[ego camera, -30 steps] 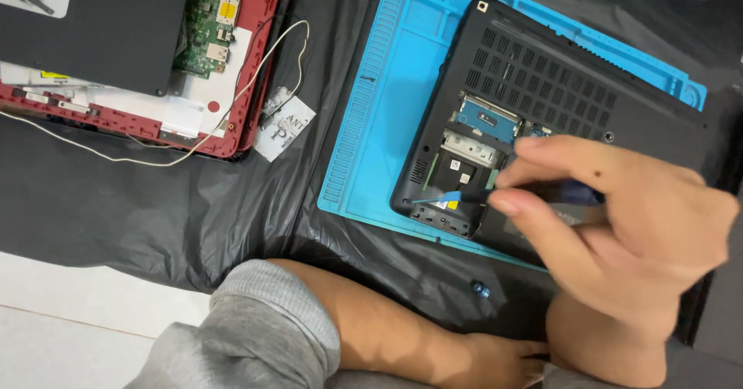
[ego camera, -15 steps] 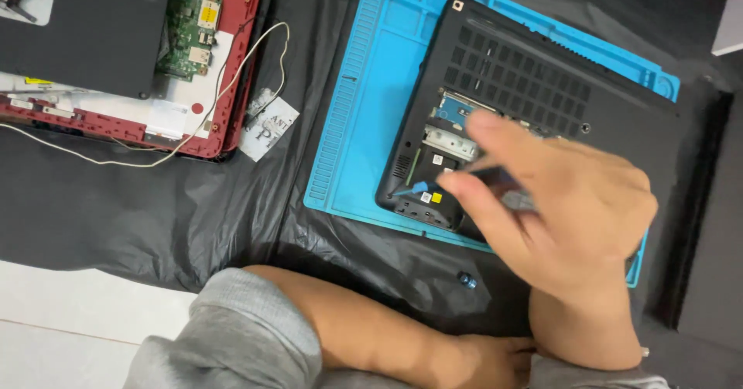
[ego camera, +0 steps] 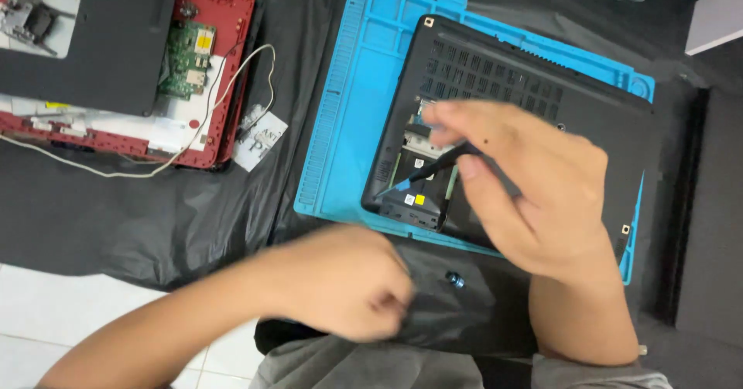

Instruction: The person uses a screwdriver to remove screws from the bottom cover of a laptop, then pries off and lifts the cover panel. They handle the removed panel and an internal optical drive unit, setting the drive aside on the work mat.

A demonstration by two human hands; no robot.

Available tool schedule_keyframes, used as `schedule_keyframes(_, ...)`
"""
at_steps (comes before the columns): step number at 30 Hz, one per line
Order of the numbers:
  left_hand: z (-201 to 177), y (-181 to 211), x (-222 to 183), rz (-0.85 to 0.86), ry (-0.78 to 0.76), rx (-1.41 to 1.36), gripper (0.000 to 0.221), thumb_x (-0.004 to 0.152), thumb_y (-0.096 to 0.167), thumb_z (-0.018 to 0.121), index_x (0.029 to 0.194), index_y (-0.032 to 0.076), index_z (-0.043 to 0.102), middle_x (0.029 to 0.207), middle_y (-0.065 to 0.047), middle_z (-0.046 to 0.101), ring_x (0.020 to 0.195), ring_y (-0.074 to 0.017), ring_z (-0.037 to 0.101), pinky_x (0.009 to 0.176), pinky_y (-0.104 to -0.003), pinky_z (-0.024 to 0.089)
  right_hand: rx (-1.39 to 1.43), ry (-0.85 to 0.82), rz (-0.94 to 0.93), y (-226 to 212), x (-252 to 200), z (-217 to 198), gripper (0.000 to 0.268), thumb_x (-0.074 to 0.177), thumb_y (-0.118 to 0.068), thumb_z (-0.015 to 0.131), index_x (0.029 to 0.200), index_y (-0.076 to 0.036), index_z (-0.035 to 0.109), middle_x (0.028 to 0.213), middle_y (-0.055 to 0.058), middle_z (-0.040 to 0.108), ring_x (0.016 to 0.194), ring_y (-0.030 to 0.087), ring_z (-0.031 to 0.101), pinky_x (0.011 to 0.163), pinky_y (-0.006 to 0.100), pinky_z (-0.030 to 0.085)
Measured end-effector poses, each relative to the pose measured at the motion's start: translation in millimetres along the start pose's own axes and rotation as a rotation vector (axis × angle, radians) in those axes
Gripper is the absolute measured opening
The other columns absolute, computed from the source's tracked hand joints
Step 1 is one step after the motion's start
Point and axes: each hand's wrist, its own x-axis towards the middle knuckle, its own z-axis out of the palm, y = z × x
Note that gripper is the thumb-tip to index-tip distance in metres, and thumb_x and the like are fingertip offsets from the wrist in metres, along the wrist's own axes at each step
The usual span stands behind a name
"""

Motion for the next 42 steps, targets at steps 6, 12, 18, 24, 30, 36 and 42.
schedule_keyframes(6, -43, -50, -3, -0.231, 0.475, 0.028, 0.012, 0.076, 0.016, 0.073, 0.075, 0.004, 0.069, 0.070, -0.011, 0.068, 0.065, -0.0266, 0.070, 0.061, -0.039, 0.054, -0.055, 0.016, 0.024, 2, -2, 6, 0.039, 0.082, -0.008, 0.079, 0.118, 0.003, 0.067, 0.096, 0.017, 0.074, 0.082, 0.026, 0.075, 0.072, 0.033, 0.057)
schedule_keyframes(12, -29, -90, 32, -0.108, 0.770, -0.086, 0.011, 0.089, 0.010, 0.073, 0.092, 0.000, 0.068, 0.084, -0.011, 0.068, 0.079, -0.0245, 0.070, 0.073, -0.036, 0.055, -0.073, 0.060, 0.019, 9, -21, 17, 0.036, 0.085, -0.009, 0.083, 0.117, 0.002, 0.068, 0.095, 0.012, 0.076, 0.081, 0.025, 0.077, 0.073, 0.032, 0.060)
schedule_keyframes(18, -17, -95, 31, 0.035, 0.804, 0.125, 0.014, 0.087, 0.006, 0.073, 0.100, 0.003, 0.068, 0.104, -0.011, 0.066, 0.102, -0.0329, 0.063, 0.089, -0.040, 0.052, 0.073, -0.043, 0.000, -3, -10, 15, 0.035, 0.081, -0.009, 0.078, 0.113, 0.000, 0.065, 0.105, 0.017, 0.074, 0.091, 0.030, 0.078, 0.078, 0.036, 0.063)
schedule_keyframes(24, -20, -91, 33, 0.009, 0.745, 0.140, 0.013, 0.086, 0.002, 0.072, 0.098, 0.004, 0.069, 0.109, -0.008, 0.066, 0.105, -0.0316, 0.061, 0.090, -0.039, 0.052, 0.108, -0.010, -0.103, 2, -18, 25, 0.033, 0.093, -0.016, 0.078, 0.118, 0.000, 0.064, 0.105, 0.016, 0.072, 0.085, 0.028, 0.076, 0.074, 0.040, 0.063)
schedule_keyframes(30, -20, -92, 34, -0.040, 0.735, 0.134, 0.013, 0.085, 0.002, 0.073, 0.097, 0.004, 0.069, 0.108, -0.007, 0.067, 0.102, -0.0299, 0.062, 0.087, -0.037, 0.053, 0.253, -0.074, -0.051, 0, -27, 26, 0.032, 0.088, -0.009, 0.081, 0.118, -0.007, 0.069, 0.104, 0.013, 0.074, 0.083, 0.025, 0.078, 0.074, 0.039, 0.063)
schedule_keyframes(36, -23, -94, 35, -0.056, 0.761, 0.228, 0.020, 0.080, 0.004, 0.077, 0.098, 0.006, 0.071, 0.116, -0.008, 0.066, 0.108, -0.0314, 0.060, 0.090, -0.038, 0.051, 0.371, -0.056, -0.032, 9, -22, 30, 0.033, 0.092, 0.000, 0.081, 0.121, 0.002, 0.064, 0.116, 0.018, 0.072, 0.097, 0.028, 0.079, 0.082, 0.037, 0.065)
schedule_keyframes(42, -25, -99, 33, -0.158, 0.750, 0.155, 0.023, 0.083, 0.006, 0.076, 0.106, 0.008, 0.071, 0.128, -0.010, 0.061, 0.116, -0.0301, 0.058, 0.097, -0.039, 0.049, 0.279, 0.007, -0.015, -2, -21, 23, 0.030, 0.094, -0.008, 0.085, 0.118, 0.001, 0.069, 0.103, 0.013, 0.074, 0.090, 0.023, 0.077, 0.073, 0.034, 0.061)
